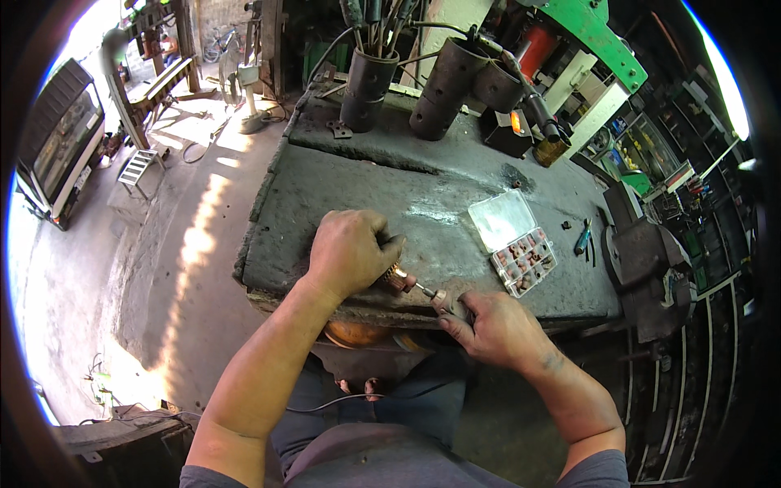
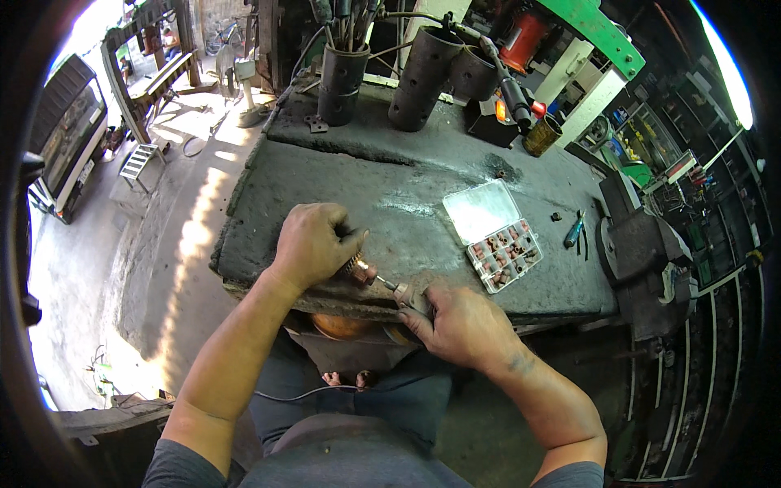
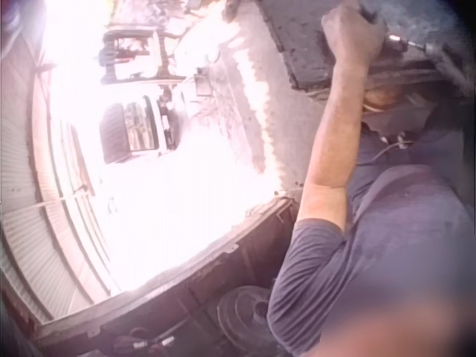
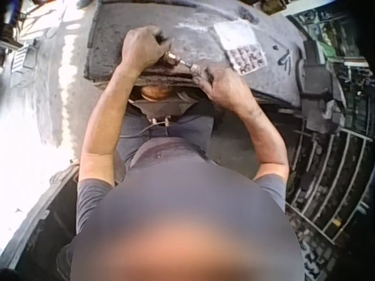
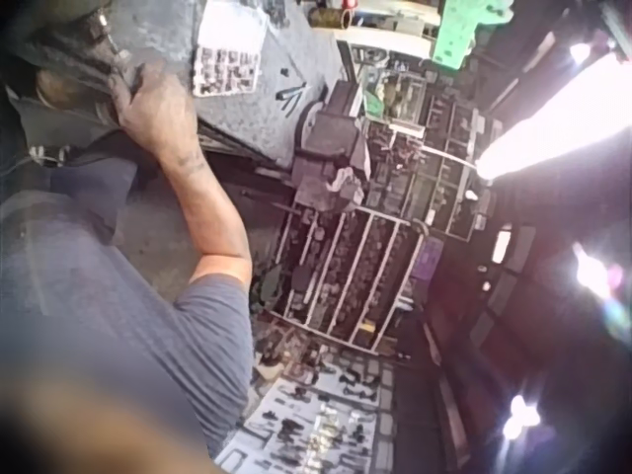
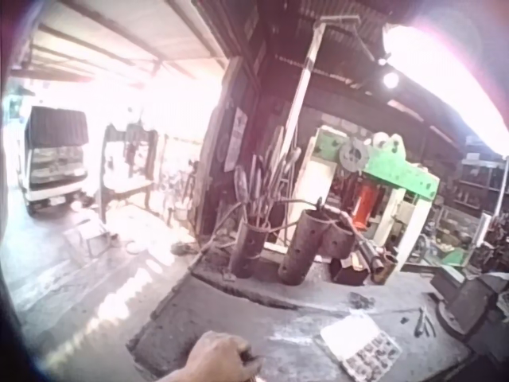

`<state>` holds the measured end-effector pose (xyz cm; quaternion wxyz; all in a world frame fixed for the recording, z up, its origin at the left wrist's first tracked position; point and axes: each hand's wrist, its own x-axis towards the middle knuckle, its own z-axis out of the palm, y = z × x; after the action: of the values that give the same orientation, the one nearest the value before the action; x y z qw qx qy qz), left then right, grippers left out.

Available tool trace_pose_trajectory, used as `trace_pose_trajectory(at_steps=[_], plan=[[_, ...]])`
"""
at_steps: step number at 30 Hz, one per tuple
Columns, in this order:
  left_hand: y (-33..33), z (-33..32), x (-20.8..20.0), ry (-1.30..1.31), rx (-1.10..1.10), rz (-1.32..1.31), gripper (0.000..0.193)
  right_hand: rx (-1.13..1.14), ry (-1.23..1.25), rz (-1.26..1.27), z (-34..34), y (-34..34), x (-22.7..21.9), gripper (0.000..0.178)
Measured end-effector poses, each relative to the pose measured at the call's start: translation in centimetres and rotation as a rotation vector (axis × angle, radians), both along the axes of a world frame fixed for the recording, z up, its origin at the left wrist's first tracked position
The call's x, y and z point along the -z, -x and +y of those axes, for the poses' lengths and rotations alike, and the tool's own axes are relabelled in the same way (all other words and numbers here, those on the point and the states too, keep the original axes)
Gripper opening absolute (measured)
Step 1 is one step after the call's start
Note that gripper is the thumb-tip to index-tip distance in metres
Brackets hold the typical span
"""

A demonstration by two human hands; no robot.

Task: The person selects a small metal component from a tray, inserts it into a cylindrical tool, and uses a rotary tool to grind or polish the component while holding it steady. The person then removes the component and places it back on the tray.

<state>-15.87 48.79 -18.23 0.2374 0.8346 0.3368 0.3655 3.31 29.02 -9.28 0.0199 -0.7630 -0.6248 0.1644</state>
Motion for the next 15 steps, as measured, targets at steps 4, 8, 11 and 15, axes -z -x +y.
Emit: trace_pose_trajectory(at_steps=[4, 8, 11, 15], plan=[[0.06, -0.12, 0.61, -0.117, 0.01, -0.034, 0.039, 0.048, 0.057, 0.021, 0.08, 0.22, -0.35, 0.057], [0.1, -0.22, 0.71, -0.09, 0.011, -0.054, 0.037, -0.003, 0.097, 0.002, -0.22, 0.85, -0.66, 0.058], [0.12, -0.25, 0.63, -0.096, 0.005, -0.048, 0.037, 0.078, 0.057, 0.018, -0.06, 0.89, -0.8, 0.058], [0.2, -0.27, 0.55, -0.112, 0.006, -0.048, 0.036, 0.041, 0.052, -0.018, -0.15, 0.96, -0.67, 0.057]])
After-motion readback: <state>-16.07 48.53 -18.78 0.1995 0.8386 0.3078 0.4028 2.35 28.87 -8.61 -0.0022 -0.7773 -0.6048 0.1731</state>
